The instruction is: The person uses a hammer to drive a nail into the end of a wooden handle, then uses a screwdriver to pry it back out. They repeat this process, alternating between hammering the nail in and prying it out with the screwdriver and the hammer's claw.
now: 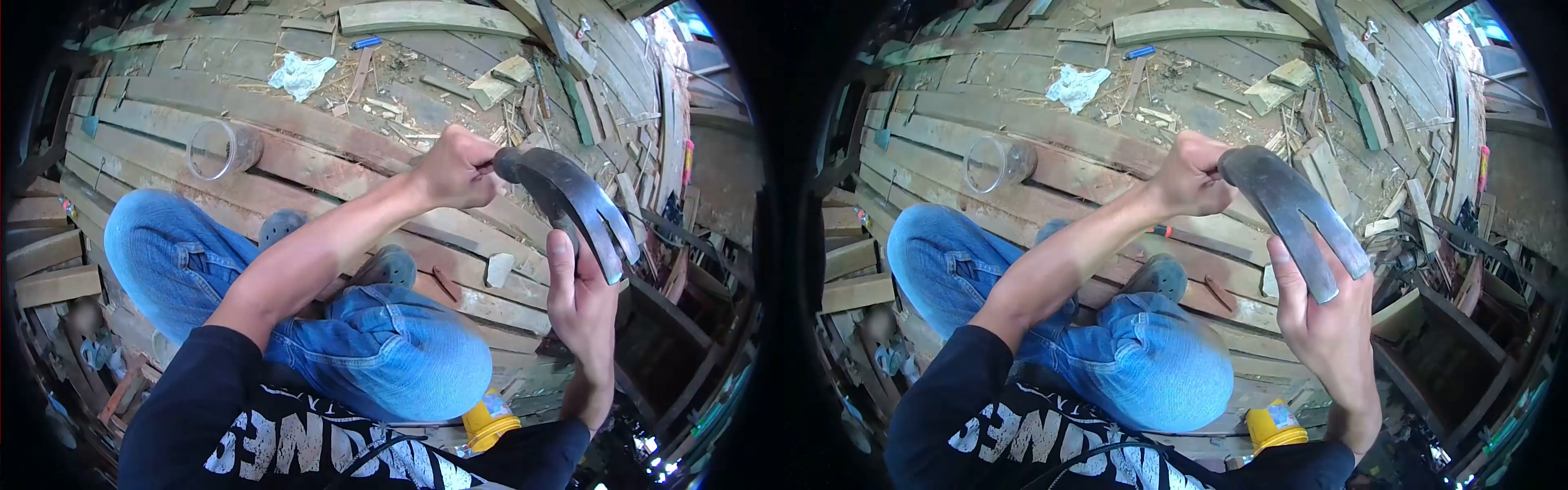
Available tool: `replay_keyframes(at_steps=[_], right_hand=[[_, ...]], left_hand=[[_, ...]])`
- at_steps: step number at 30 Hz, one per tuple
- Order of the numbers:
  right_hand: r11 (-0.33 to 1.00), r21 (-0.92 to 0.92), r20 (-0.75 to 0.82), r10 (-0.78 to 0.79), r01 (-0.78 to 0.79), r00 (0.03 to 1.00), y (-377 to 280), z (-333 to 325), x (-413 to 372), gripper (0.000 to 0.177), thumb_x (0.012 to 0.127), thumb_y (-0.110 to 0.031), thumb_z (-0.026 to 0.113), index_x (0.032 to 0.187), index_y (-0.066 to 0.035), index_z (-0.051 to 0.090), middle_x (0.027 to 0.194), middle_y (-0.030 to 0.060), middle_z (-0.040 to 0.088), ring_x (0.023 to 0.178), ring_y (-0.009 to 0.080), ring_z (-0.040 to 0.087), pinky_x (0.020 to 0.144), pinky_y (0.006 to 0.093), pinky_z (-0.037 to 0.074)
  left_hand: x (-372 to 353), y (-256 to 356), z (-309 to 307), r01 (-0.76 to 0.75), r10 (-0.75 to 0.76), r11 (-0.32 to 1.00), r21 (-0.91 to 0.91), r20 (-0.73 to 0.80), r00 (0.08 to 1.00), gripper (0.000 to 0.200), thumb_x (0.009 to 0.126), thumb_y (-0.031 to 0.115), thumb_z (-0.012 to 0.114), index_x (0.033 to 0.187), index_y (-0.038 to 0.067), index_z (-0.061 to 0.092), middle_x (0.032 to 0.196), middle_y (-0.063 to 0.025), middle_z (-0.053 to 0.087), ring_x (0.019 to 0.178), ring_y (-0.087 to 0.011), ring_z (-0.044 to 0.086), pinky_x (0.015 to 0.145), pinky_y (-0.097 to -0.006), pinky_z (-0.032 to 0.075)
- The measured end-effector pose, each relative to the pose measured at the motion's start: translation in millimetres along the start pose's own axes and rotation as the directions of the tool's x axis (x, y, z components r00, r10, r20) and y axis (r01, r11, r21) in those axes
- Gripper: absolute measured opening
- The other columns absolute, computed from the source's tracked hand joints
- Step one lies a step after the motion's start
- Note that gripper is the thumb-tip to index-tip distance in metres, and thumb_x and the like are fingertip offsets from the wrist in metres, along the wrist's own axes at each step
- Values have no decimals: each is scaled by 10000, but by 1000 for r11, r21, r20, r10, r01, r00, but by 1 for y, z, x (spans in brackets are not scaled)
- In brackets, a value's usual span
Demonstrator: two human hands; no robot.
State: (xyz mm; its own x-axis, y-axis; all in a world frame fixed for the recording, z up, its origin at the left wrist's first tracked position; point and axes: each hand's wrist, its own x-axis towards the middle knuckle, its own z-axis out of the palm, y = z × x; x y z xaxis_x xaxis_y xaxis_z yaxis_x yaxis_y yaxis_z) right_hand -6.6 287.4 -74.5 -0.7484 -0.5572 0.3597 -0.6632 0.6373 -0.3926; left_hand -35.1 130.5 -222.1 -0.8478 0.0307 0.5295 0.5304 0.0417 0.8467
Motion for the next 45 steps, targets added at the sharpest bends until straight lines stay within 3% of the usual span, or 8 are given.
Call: replay_keyframes(at_steps=[4, 9, 13, 18, 22, 26, 41, 45], right_hand=[[776, 284, 176, 535, -563, 826, -23, -37, -4, 457, 1023, -316, 476, 671, -27, 442, 554, -65, 371, 489, 34, 317, 464, 229, 225], [892, 12, 396, 411, -452, 821, -13, -29, 0, 215, 959, -114, 547, 1115, 9, 632, 949, 194, 645, 897, 302, 609, 824, 373, 466], [705, 297, 323, 560, -644, 763, -23, -39, -1, 400, 1035, -292, 460, 751, -11, 481, 618, -53, 325, 615, 81, 301, 571, 248, 308], [993, 46, 135, 103, -110, 985, 0, -8, -1, 418, 1024, -316, 483, 718, -33, 513, 569, -28, 413, 479, 29, 363, 420, 237, 248], [746, 357, 207, 523, -562, 827, -19, -44, -6, 383, 1028, -305, 469, 768, -35, 548, 577, -33, 419, 481, 28, 343, 422, 229, 230], [973, 64, 209, 203, -221, 956, -9, -13, 0, 305, 1008, -244, 527, 843, 9, 568, 645, 1, 449, 622, 101, 374, 592, 290, 356], [734, 341, 245, 534, -587, 809, -18, -41, -9, 426, 1023, -288, 470, 688, -25, 474, 551, -43, 380, 509, 55, 327, 499, 210, 311], [994, 36, 56, 97, -99, 994, -6, -13, -1, 389, 1003, -240, 520, 704, 8, 498, 538, -16, 415, 513, 70, 370, 510, 244, 306]], left_hand=[[1, 0, 0, 51, -51, 999, 1, -4, 999, 213, 679, 23, 579, 528, 40, 430, 462, -109, 415, 385, -245, 437, 416, -364, 368], [3, 1, 1, -27, 26, 1000, -2, -77, 997, 268, 697, 32, 589, 520, 43, 388, 464, -107, 419, 373, -227, 435, 409, -366, 356], [-1, -1, -2, 19, -19, 999, 45, 3, 1000, 109, 679, 38, 611, 592, 53, 546, 472, -100, 442, 390, -226, 452, 416, -332, 379], [1, 1, -2, 13, -15, 997, -77, -30, 999, 273, 670, 2, 587, 532, 43, 355, 462, -97, 386, 380, -225, 383, 404, -349, 327], [-3, -5, 0, -18, 17, 995, 96, 2, 1000, 152, 671, 12, 604, 573, 39, 490, 471, -45, 397, 412, -126, 401, 410, -304, 324], [2, 5, 1, 69, -74, 987, -145, -33, 997, 295, 688, 16, 584, 527, 53, 339, 450, -88, 343, 381, -205, 369, 405, -344, 314], [-3, 0, 4, 39, -36, 993, 107, -34, 999, 190, 683, 27, 603, 531, 55, 492, 446, -81, 397, 376, -187, 415, 401, -314, 346], [0, 1, 2, 5, -6, 998, -62, -26, 1000, 261, 679, 20, 593, 519, 43, 388, 447, -93, 344, 376, -231, 368, 395, -345, 311]])
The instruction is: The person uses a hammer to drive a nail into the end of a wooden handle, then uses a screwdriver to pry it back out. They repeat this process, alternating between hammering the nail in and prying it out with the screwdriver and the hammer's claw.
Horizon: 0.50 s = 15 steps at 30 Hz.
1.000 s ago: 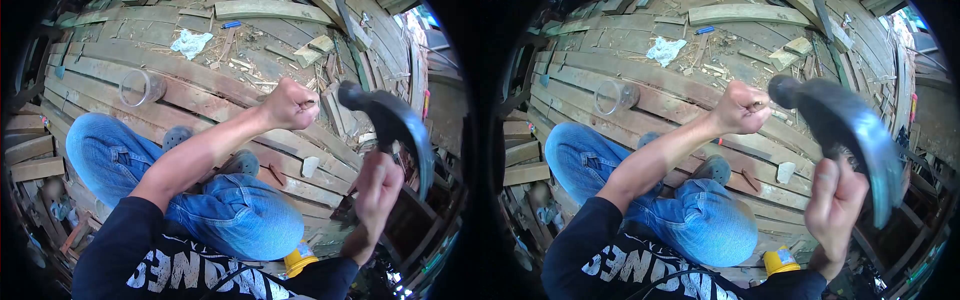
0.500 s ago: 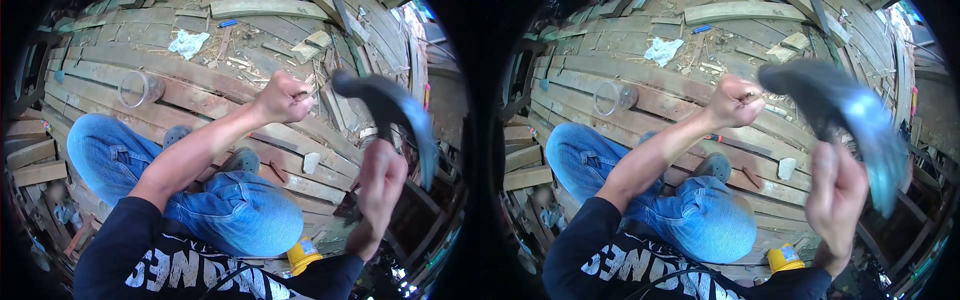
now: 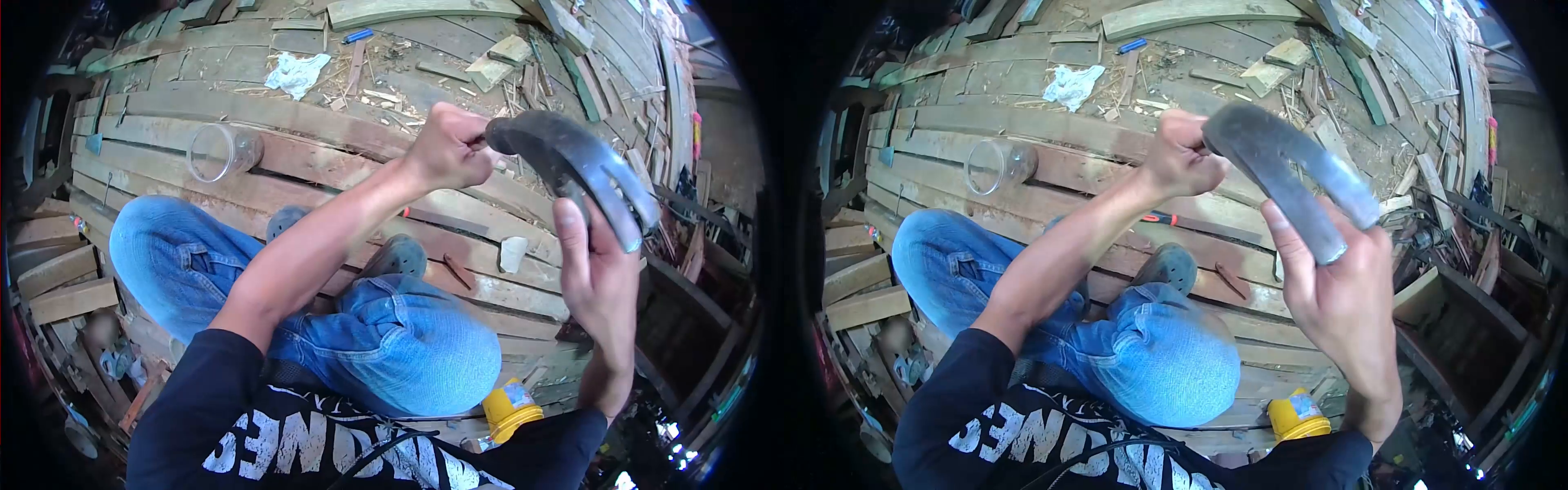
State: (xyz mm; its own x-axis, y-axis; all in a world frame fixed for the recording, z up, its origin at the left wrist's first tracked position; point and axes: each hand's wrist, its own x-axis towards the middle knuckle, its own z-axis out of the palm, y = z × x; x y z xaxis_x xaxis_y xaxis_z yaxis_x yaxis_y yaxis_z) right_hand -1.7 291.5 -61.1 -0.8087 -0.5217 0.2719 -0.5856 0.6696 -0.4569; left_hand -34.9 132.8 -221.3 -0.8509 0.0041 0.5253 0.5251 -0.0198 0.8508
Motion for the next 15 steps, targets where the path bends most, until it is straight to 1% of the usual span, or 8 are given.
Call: replay_keyframes(at_steps=[2, 4, 6, 8, 10, 12, 13, 15], right_hand=[[905, 208, 118, 353, -370, 928, -13, -18, -3, 370, 1000, -239, 526, 730, 14, 518, 548, 3, 425, 517, 88, 386, 510, 261, 312], [835, 307, 132, 439, -457, 889, -15, -29, -8, 354, 998, -239, 531, 757, 20, 538, 557, 22, 436, 521, 105, 401, 510, 278, 319], [944, 71, 138, 310, -322, 941, -10, -9, -5, 339, 995, -238, 536, 783, 26, 559, 567, 41, 446, 524, 122, 417, 510, 296, 326], [979, 7, 165, 198, -202, 966, -13, -9, 2, 342, 998, -243, 533, 777, 16, 557, 583, 14, 445, 527, 93, 376, 495, 276, 306], [896, 80, 164, 421, -437, 892, -18, -24, -5, 375, 1009, -255, 510, 731, -4, 529, 589, -31, 431, 509, 55, 349, 475, 245, 272], [789, 367, 128, 482, -493, 867, -20, -38, -8, 417, 1012, -249, 483, 662, -24, 479, 564, -43, 402, 487, 28, 354, 459, 236, 234], [863, 216, 137, 436, -457, 889, -19, -33, -8, 393, 1009, -250, 492, 694, -17, 515, 567, -29, 418, 494, 41, 389, 456, 245, 256], [958, 25, 177, 278, -286, 944, -11, -7, -3, 309, 994, -259, 536, 865, 0, 643, 607, 29, 525, 544, 107, 517, 487, 291, 372]], left_hand=[[-1, 3, 2, 37, -33, 996, 78, -46, 998, 244, 673, 15, 583, 526, 35, 389, 454, -96, 361, 382, -228, 371, 405, -346, 319], [-2, -2, -1, -20, 18, 975, 222, 8, 1000, 202, 684, 20, 590, 534, 27, 456, 465, -102, 411, 384, -189, 406, 410, -320, 341], [-3, 0, -1, -28, 22, 980, 198, 34, 999, 202, 692, 21, 592, 536, 24, 463, 462, -102, 419, 380, -186, 405, 405, -316, 344], [2, 5, -2, 39, -38, 999, 20, -23, 999, 249, 693, 17, 585, 528, 27, 400, 451, -101, 392, 374, -227, 372, 396, -335, 335], [0, 5, -2, 56, -55, 998, 25, -39, 998, 193, 687, 14, 578, 544, 33, 451, 450, -95, 394, 376, -212, 370, 399, -329, 334], [-1, -3, -2, -46, 49, 978, 204, -8, 999, 122, 676, -25, 586, 577, 34, 546, 449, -21, 399, 407, -101, 346, 395, -280, 285], [-4, -6, -4, -44, 37, 971, 235, 37, 999, 78, 697, -14, 602, 689, 30, 666, 481, -18, 512, 418, -107, 426, 414, -254, 350], [-4, -7, -1, -13, 14, 993, 115, -10, 1000, 76, 691, 8, 596, 698, 29, 668, 497, -72, 513, 414, -128, 464, 418, -293, 376]])
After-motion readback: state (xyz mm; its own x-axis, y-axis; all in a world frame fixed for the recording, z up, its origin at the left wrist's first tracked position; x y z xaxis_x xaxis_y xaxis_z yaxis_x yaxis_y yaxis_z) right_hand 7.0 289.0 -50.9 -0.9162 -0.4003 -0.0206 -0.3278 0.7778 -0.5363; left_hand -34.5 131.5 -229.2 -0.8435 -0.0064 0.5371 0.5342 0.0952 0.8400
